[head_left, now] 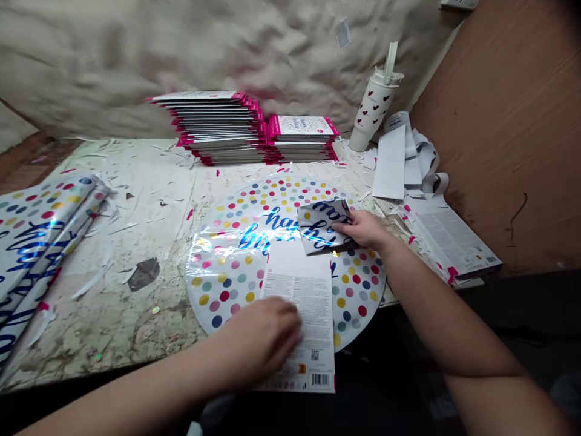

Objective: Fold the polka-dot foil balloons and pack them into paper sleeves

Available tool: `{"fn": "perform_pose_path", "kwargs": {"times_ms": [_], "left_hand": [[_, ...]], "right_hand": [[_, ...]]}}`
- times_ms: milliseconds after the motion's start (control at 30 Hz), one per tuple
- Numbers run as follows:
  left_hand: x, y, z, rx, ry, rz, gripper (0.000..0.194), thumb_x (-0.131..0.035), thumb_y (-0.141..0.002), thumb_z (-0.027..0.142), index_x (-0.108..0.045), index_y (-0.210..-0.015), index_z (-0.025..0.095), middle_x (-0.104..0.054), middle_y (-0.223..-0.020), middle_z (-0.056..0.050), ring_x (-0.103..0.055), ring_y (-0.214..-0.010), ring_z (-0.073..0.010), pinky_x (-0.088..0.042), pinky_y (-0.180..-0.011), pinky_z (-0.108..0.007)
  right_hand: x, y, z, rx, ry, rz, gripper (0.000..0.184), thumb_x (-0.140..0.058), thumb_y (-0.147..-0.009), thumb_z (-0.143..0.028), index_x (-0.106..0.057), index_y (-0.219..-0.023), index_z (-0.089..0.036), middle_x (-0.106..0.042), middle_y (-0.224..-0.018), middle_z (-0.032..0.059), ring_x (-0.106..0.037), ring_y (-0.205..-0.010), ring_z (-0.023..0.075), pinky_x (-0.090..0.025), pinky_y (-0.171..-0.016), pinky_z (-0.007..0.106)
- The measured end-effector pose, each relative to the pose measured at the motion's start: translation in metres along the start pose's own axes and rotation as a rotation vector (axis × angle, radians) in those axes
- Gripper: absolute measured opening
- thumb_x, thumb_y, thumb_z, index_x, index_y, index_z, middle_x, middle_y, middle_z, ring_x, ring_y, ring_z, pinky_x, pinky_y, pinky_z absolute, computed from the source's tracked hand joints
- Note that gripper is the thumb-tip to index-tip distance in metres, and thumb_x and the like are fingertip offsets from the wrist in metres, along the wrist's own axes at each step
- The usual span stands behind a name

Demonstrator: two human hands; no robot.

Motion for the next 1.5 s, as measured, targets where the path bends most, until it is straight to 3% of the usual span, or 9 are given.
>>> {"fn": "perform_pose_path", "kwargs": {"times_ms": [133, 200, 400, 667, 833, 1000, 1133, 1400, 1500], "left_hand": [[-0.001, -0.052, -0.024, 0.211, -0.261, 0.218, 0.032, -0.04, -0.087, 0.036, -0.06, -0.088, 0.01, -0.059, -0.088, -0.014, -0.053, -0.086, -0.0263, -0.044, -0.076, -0.042], [-0.006, -0.067, -0.03, 0.234, -0.299, 0.236, 0.04, -0.044, -0.084, 0.047, -0.059, -0.086, 0.01, -0.058, -0.088, -0.015, -0.052, -0.087, -0.0287, -0.042, -0.077, -0.044], [-0.01, -0.063, -0.03, 0.306, -0.161, 0.179, 0.039, -0.038, -0.087, 0.047, -0.055, -0.09, 0.012, -0.055, -0.088, -0.012, -0.052, -0.081, -0.0238, -0.042, -0.073, -0.038], [-0.012, -0.062, -0.04, 0.341, -0.2, 0.199, 0.054, -0.046, -0.074, 0.066, -0.055, -0.083, 0.013, -0.057, -0.09, -0.013, -0.052, -0.088, -0.0289, -0.041, -0.077, -0.042], [0.001, -0.058, -0.03, 0.262, 0.119, 0.147, 0.033, -0.041, -0.087, 0.048, -0.052, -0.088, 0.017, -0.058, -0.069, -0.002, -0.055, -0.064, -0.0178, -0.041, -0.059, -0.028], [0.009, -0.052, 0.003, 0.089, -0.255, 0.323, 0.026, -0.036, -0.09, 0.028, -0.052, -0.073, 0.017, -0.056, -0.071, -0.006, -0.052, -0.068, -0.0208, -0.04, -0.064, -0.035], [0.007, -0.05, 0.02, 0.054, -0.405, 0.352, 0.02, -0.036, -0.088, 0.017, -0.052, -0.075, 0.017, -0.053, -0.069, -0.005, -0.048, -0.063, -0.0201, -0.038, -0.059, -0.034], [0.007, -0.044, 0.024, 0.099, -0.387, 0.338, 0.014, -0.038, -0.08, 0.01, -0.051, -0.078, 0.017, -0.053, -0.073, -0.005, -0.047, -0.064, -0.0207, -0.04, -0.059, -0.035], [0.008, -0.043, 0.026, 0.108, -0.365, 0.341, 0.013, -0.039, -0.08, 0.011, -0.051, -0.079, 0.017, -0.053, -0.074, -0.006, -0.047, -0.064, -0.0206, -0.04, -0.059, -0.035]], "right_hand": [[-0.017, -0.013, -0.012, 0.042, 0.053, -0.098, 0.029, -0.069, -0.068, -0.032, -0.067, -0.09, -0.013, -0.07, -0.089, 0.0065, -0.063, -0.081, 0.0191, -0.049, -0.079, 0.033], [-0.019, -0.012, -0.016, 0.046, 0.035, -0.137, 0.028, -0.069, -0.068, -0.031, -0.067, -0.089, -0.012, -0.07, -0.088, 0.0067, -0.063, -0.079, 0.0183, -0.049, -0.077, 0.032], [-0.016, -0.006, -0.03, 0.115, 0.146, -0.257, 0.023, -0.066, -0.069, -0.033, -0.067, -0.081, -0.013, -0.068, -0.08, 0.0039, -0.061, -0.076, 0.0174, -0.048, -0.073, 0.03], [-0.019, -0.01, -0.039, 0.121, 0.28, -0.247, 0.02, -0.062, -0.07, -0.032, -0.066, -0.075, -0.013, -0.065, -0.07, 0.0013, -0.059, -0.068, 0.015, -0.047, -0.063, 0.026], [-0.017, -0.004, -0.049, 0.107, 0.254, -0.444, 0.013, -0.064, -0.068, -0.026, -0.066, -0.07, -0.013, -0.063, -0.064, -0.0016, -0.057, -0.061, 0.0111, -0.045, -0.056, 0.021], [-0.015, -0.011, -0.07, -0.033, 0.213, -0.721, 0.016, -0.071, -0.06, -0.027, -0.068, -0.069, -0.013, -0.064, -0.058, -0.0016, -0.058, -0.053, 0.0105, -0.046, -0.05, 0.02], [-0.029, -0.019, -0.085, -0.131, 0.348, -0.862, 0.027, -0.078, -0.051, -0.031, -0.069, -0.069, -0.013, -0.066, -0.058, -0.0008, -0.059, -0.053, 0.0117, -0.047, -0.048, 0.02], [-0.053, -0.013, -0.102, 0.098, 0.236, -0.59, 0.027, -0.072, -0.066, -0.034, -0.054, -0.059, -0.015, -0.044, -0.046, -0.0079, -0.034, -0.04, 0.003, -0.025, -0.037, 0.018], [-0.057, -0.003, -0.105, 0.103, 0.262, -0.599, 0.018, -0.071, -0.066, -0.028, -0.059, -0.065, -0.014, -0.051, -0.052, -0.0053, -0.042, -0.045, 0.0048, -0.032, -0.042, 0.018]]}}
Point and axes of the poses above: each hand's wrist, its own y-axis away from the middle knuckle, its own x-axis out of the back of the hand, z = x × y, the point moved 3 cm from there along -y, towards the middle knuckle
